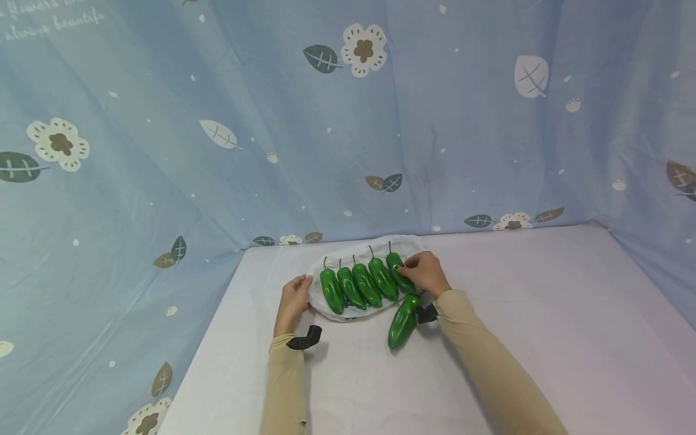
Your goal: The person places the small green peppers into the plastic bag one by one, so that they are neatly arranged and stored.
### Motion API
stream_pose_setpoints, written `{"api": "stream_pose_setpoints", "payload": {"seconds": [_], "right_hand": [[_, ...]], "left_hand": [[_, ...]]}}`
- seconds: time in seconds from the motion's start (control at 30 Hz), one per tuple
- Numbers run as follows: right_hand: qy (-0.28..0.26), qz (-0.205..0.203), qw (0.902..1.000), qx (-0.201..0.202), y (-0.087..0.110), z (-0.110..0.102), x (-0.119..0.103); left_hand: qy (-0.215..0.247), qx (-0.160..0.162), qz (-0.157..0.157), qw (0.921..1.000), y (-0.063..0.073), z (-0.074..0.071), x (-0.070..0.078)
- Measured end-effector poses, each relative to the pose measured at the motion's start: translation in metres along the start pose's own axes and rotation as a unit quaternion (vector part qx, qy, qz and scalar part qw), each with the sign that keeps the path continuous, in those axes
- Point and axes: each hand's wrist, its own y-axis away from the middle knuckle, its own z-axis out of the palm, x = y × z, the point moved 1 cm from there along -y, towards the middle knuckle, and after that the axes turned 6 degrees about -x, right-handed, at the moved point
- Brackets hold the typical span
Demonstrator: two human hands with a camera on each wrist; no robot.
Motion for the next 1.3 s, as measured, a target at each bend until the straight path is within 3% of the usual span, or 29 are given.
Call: {"api": "stream_pose_setpoints", "payload": {"seconds": [0.63, 1.3], "right_hand": [[-0.002, -0.016, 0.9999, 0.0, 0.008, -0.002, 0.003], [-0.025, -0.067, 0.9963, 0.047, 0.047, -0.023, -0.005]], "left_hand": [[-0.011, 0.002, -0.004, 0.9999, -0.001, 0.003, -0.001], [-0.014, 0.01, 0.0, 0.9999, 0.0, 0.001, 0.001]]}}
